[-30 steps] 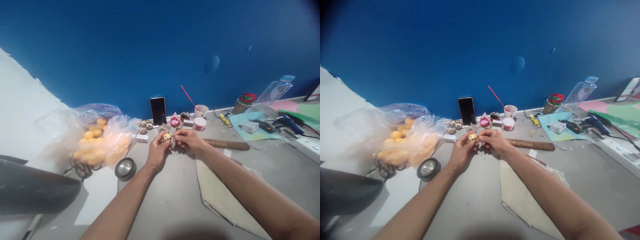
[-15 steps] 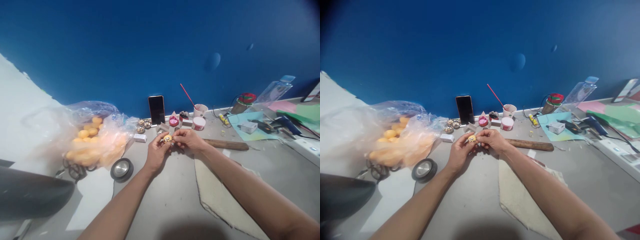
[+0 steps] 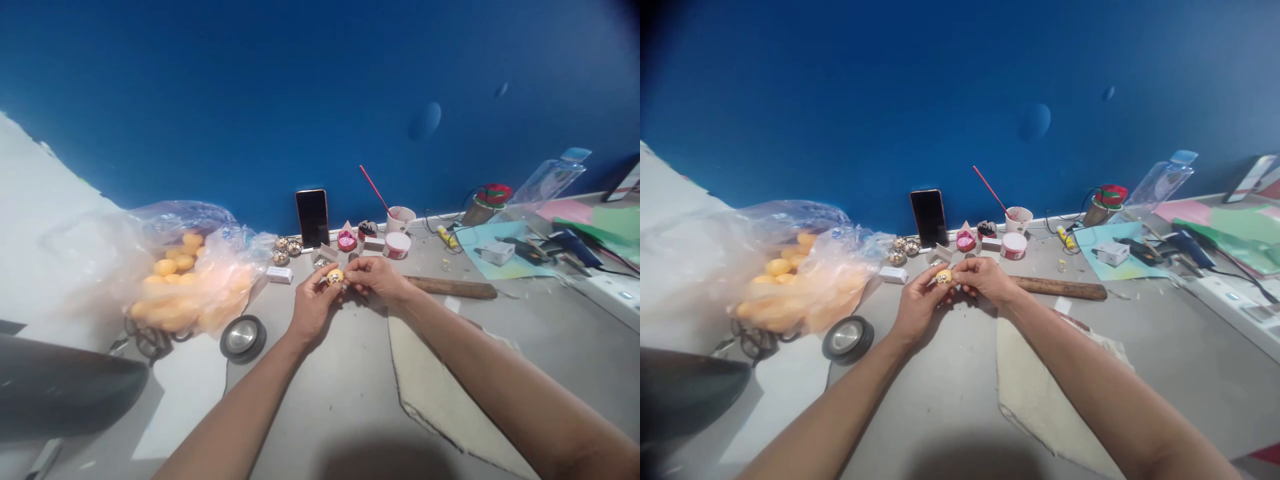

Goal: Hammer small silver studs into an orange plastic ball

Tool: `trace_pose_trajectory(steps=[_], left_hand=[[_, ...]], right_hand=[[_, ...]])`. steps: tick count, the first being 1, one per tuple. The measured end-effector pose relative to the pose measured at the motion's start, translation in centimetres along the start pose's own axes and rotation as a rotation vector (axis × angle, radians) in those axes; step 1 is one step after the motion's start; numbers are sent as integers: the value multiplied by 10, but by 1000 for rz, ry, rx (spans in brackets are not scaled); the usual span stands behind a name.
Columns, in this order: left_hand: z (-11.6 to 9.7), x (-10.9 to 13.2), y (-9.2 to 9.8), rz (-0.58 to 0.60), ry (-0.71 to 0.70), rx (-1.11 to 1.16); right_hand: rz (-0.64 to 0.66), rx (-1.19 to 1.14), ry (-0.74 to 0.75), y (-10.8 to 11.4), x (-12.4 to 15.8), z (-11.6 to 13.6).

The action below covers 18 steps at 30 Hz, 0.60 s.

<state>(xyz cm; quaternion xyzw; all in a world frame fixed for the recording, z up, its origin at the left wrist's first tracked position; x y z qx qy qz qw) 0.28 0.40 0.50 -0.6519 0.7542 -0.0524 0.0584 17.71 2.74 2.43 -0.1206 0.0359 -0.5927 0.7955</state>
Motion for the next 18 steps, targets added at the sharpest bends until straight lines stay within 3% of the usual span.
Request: trace_pose_trajectory(steps=[18], left_hand=[[-1,2,-1,-4,7,-28]], right_hand=[[4,42,18,2,1,2]])
Point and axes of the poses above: each hand's wrist, its own x-axis away from the middle knuckle, its own y-axis out of the back of the hand, z = x × y, the point moved 1 cm from there along -x, towards the middle knuckle, and after that the axes turned 5 degrees about -x, right-handed, at the moved point
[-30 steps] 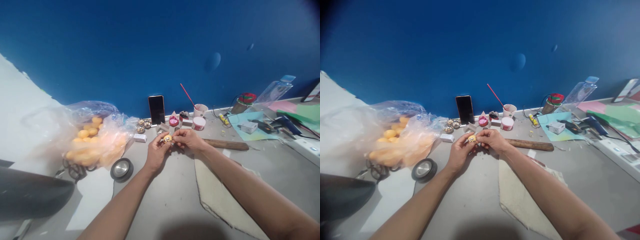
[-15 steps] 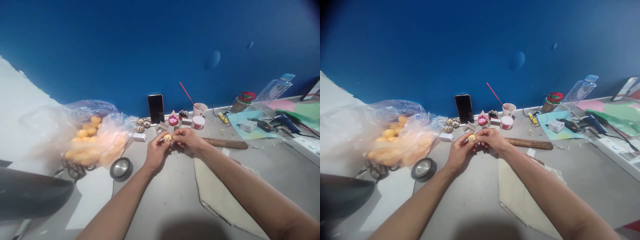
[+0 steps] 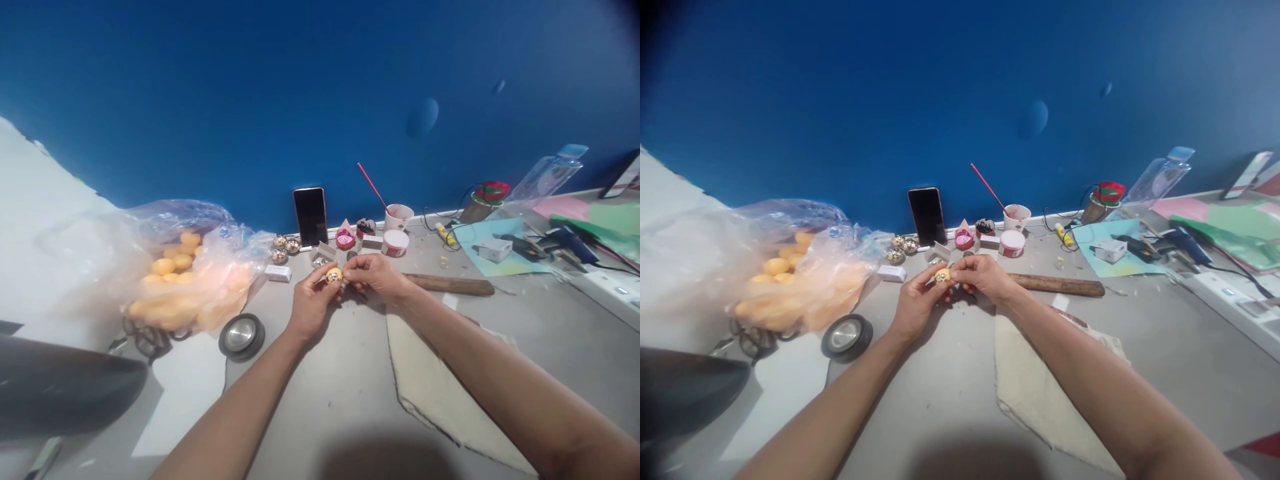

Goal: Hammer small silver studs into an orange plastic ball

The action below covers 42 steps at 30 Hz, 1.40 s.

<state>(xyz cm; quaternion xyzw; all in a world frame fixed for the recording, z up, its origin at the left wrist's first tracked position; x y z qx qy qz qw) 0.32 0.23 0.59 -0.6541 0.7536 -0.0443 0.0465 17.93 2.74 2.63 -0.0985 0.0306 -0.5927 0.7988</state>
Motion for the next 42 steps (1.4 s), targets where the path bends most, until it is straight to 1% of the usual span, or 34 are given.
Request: trace_pose_trajectory(steps=[8,17,21,27,33,35,37,39,42], left_hand=[[-3,2,-1,18,-10,-3],[-8,5,-3,-2,-19,1],[-7,6,-3,2,-18,-11],[-6,6,-3,52,29,17],[-1,1,-1,88,87,145],[0,0,0,97,89,163],[1,-1,0,104,85,165],[1,0,1,106,84,153],[0,1,2,101,75,114]], right_hand=[[0,9,4,0,2,3],[-29,171,66,-4,7,8],[-35,198,56,-7,9,9],[-24,158,33,-8,9,6],[8,-35,22,-5,6,4],[32,-56,10,-3,6,4],[54,-33,8,-2,6,5],[59,39,19,-2,7,6],[13,155,47,-4,9,7]])
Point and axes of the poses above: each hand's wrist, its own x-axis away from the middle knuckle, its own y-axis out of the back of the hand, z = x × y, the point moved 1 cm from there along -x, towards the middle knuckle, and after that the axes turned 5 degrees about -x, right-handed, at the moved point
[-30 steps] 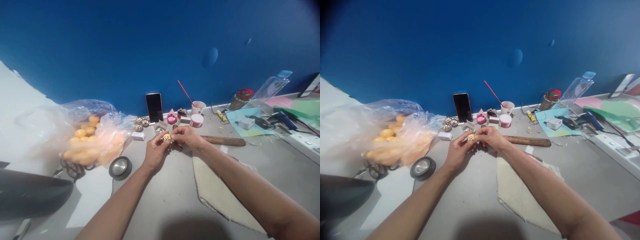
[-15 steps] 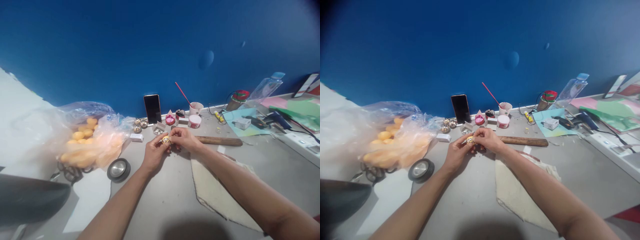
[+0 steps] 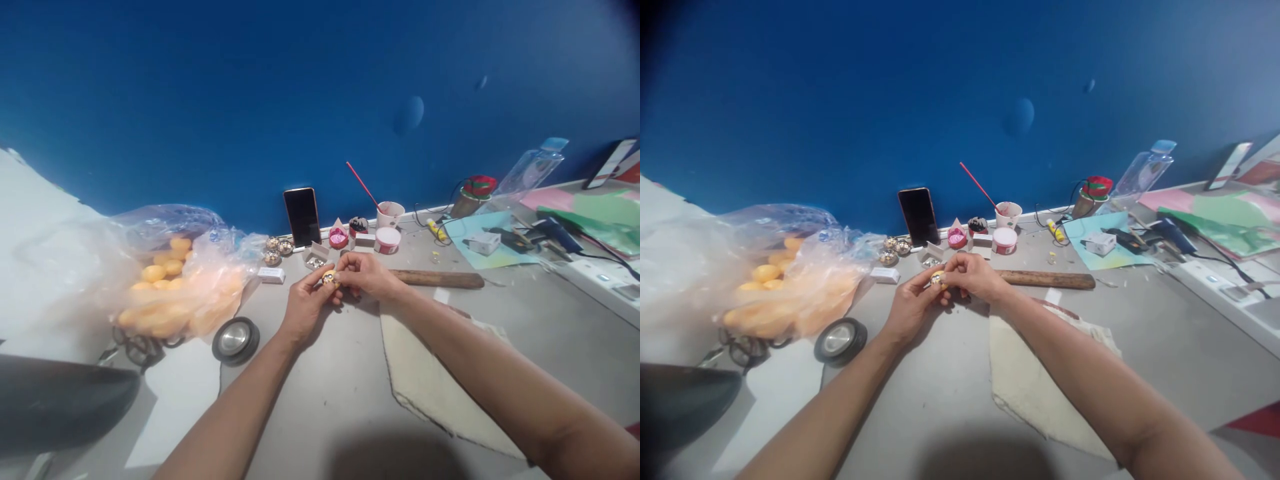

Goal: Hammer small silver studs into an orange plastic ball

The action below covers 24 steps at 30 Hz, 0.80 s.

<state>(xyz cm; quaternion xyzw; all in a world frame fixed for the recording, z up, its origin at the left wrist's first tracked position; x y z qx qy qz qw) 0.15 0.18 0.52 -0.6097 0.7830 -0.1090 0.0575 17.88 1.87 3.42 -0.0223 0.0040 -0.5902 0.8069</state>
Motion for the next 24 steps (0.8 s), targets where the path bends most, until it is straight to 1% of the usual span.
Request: trace_pose_trajectory(steps=[2,4,10,18,24], left_hand=[[-1,1,0,-4,-7,-22],[-1,2,-1,3,-11,-24],[0,3,-5,63,24,106],[-1,1,-4,86,39,151],[-5,3,-7,47,79,174]], right_hand=[[-32,25,12,-2,1,0],[-34,19,15,-4,0,-1],[5,-114,-10,-2,-4,-6],[-25,-122,-34,-2,-5,-6],[-30,-72,-44,-3,-5,-4]])
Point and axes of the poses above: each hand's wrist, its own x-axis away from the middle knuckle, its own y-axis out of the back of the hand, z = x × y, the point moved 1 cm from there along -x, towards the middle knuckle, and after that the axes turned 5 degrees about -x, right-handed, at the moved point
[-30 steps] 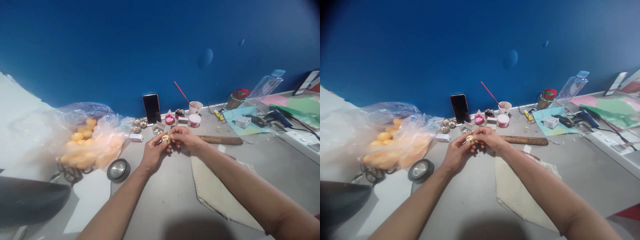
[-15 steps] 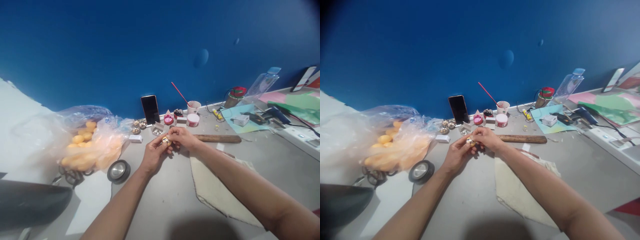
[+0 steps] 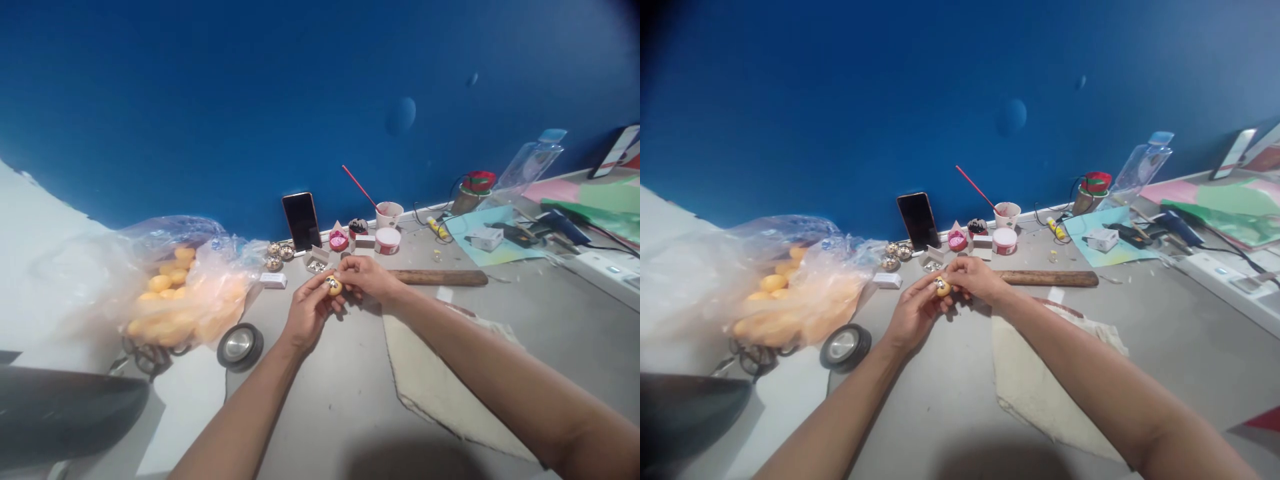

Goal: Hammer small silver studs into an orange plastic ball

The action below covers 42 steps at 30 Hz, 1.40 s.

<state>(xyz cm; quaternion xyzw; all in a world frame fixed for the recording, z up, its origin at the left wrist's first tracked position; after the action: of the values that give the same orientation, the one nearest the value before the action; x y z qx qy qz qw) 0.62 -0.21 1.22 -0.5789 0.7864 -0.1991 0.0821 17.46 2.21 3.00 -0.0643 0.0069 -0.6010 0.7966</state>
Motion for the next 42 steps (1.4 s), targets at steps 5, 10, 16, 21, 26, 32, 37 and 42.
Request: trace_pose_trajectory(steps=[5,10,16,21,26,32,37,42], left_hand=[[0,0,-1,-96,0,-106],[2,-1,0,-147,-48,-178],[0,0,-2,-87,-37,-117],[0,0,-1,-73,-27,-87],[1,0,0,-133,-97,-305],[0,1,1,-178,-204,-490],[-1,-1,6,-135,-205,-467],[-7,2,4,-122,-201,-453]], right_hand=[[11,143,9,-1,1,-2],[51,212,30,-2,2,-2],[90,179,63,-1,5,4],[107,177,65,1,3,1],[136,202,74,2,2,-5],[141,278,116,-3,4,-2],[18,431,293,-4,6,-1],[15,481,390,1,5,-2]])
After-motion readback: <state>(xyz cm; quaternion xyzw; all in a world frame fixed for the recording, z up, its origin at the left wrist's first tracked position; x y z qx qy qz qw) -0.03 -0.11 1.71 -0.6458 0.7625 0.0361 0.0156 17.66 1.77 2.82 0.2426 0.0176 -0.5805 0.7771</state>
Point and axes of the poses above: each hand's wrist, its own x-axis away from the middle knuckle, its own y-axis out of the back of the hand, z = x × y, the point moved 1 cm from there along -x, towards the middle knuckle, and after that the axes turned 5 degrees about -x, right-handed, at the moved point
